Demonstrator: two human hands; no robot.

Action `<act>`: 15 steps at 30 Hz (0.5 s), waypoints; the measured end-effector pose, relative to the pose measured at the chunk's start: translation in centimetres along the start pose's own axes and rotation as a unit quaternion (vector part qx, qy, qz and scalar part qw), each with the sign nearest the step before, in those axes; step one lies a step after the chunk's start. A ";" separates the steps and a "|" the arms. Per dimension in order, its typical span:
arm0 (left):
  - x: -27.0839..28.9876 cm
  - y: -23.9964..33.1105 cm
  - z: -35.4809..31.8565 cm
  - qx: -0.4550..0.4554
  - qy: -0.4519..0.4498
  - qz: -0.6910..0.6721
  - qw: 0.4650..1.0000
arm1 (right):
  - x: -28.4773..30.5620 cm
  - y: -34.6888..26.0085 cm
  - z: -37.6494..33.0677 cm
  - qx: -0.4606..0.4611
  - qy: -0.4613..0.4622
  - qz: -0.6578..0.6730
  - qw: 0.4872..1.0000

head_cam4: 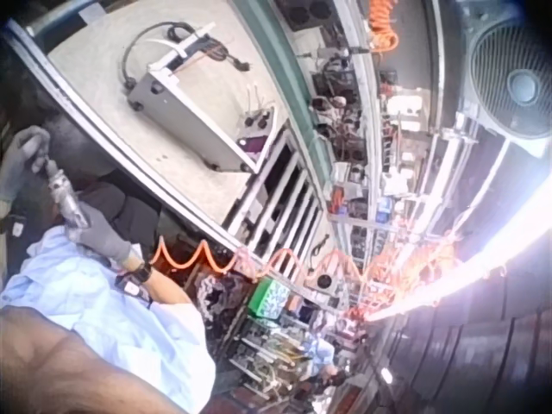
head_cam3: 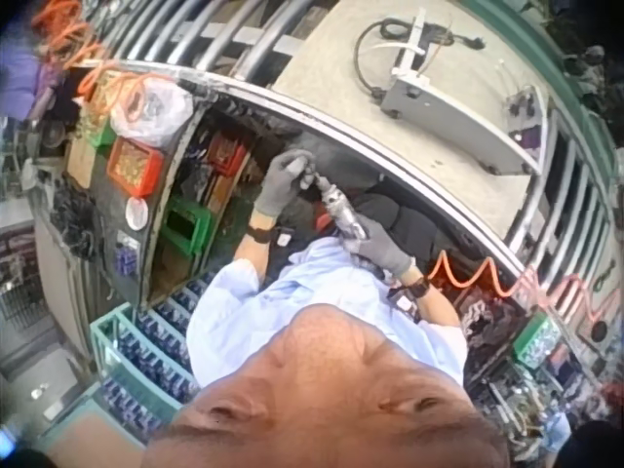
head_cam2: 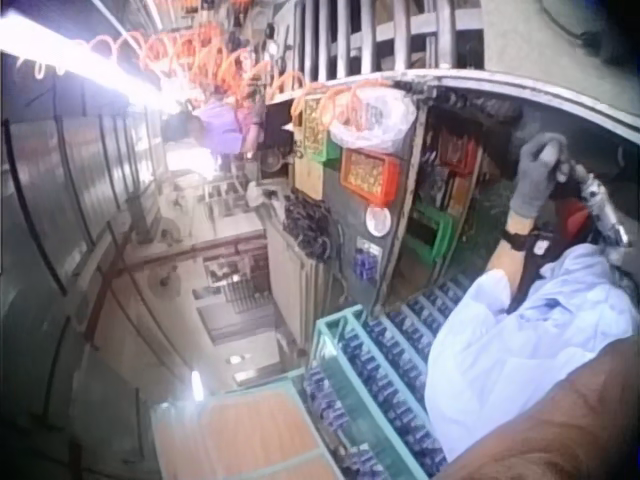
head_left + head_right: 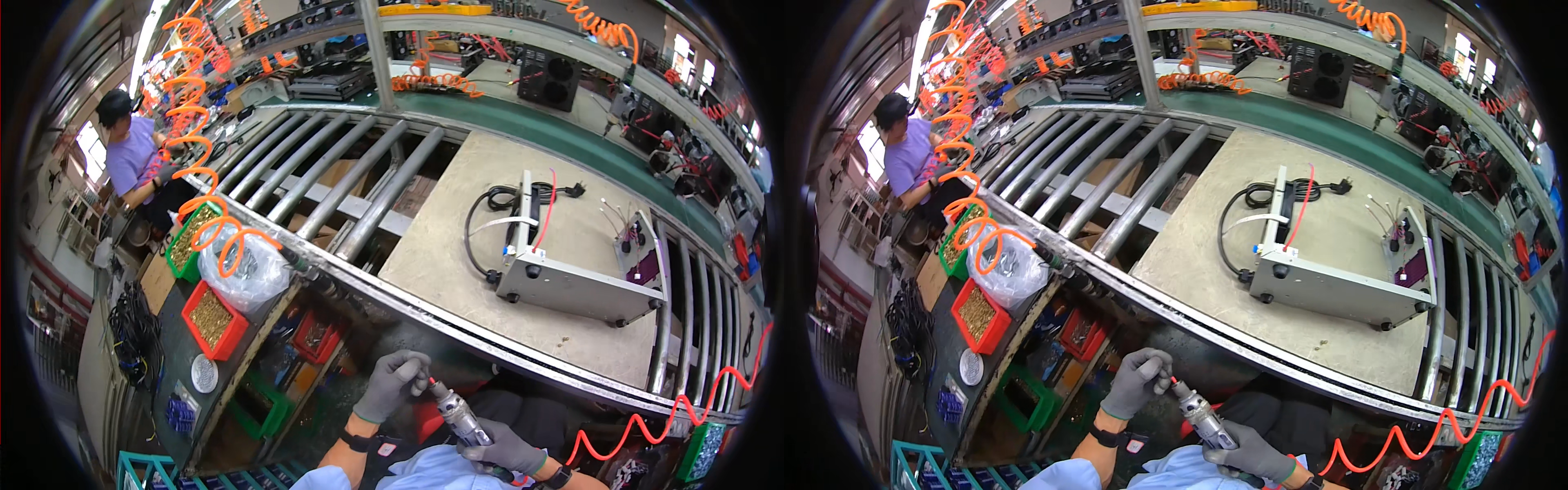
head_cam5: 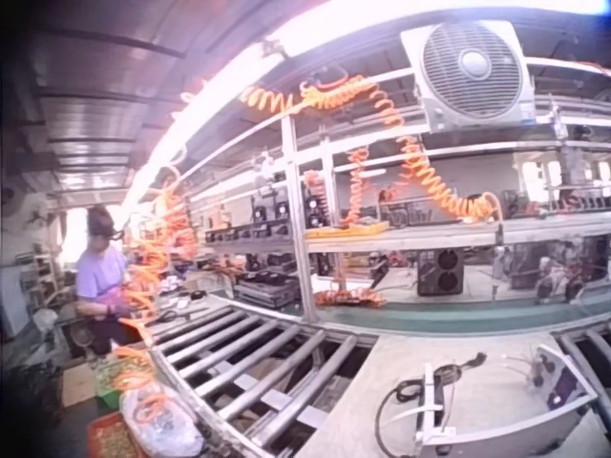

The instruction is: Assembling internal components and screwing a metal casing for a power inverter on a factory assembly line.

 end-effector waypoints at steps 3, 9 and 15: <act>-0.9 0.4 -0.3 -0.001 0.078 0.032 0.996 | -1.1 0.1 0.5 0.083 0.105 -0.145 0.980; -2.0 1.0 -0.9 0.011 0.112 0.091 0.989 | -3.1 -0.8 0.3 0.100 0.180 -0.191 0.960; 5.7 9.9 -0.9 -0.227 0.269 0.490 0.797 | -2.3 -0.9 -0.6 0.116 0.237 -0.182 0.947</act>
Point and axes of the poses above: each hand's wrist, its own z-axis towards the middle knuckle, its own x-axis out of the back of the hand, y = z × x, the point moved 1 cm from there along z, towards the middle knuckle, and after that the axes turned 7 degrees about x, right-handed, at the moved point
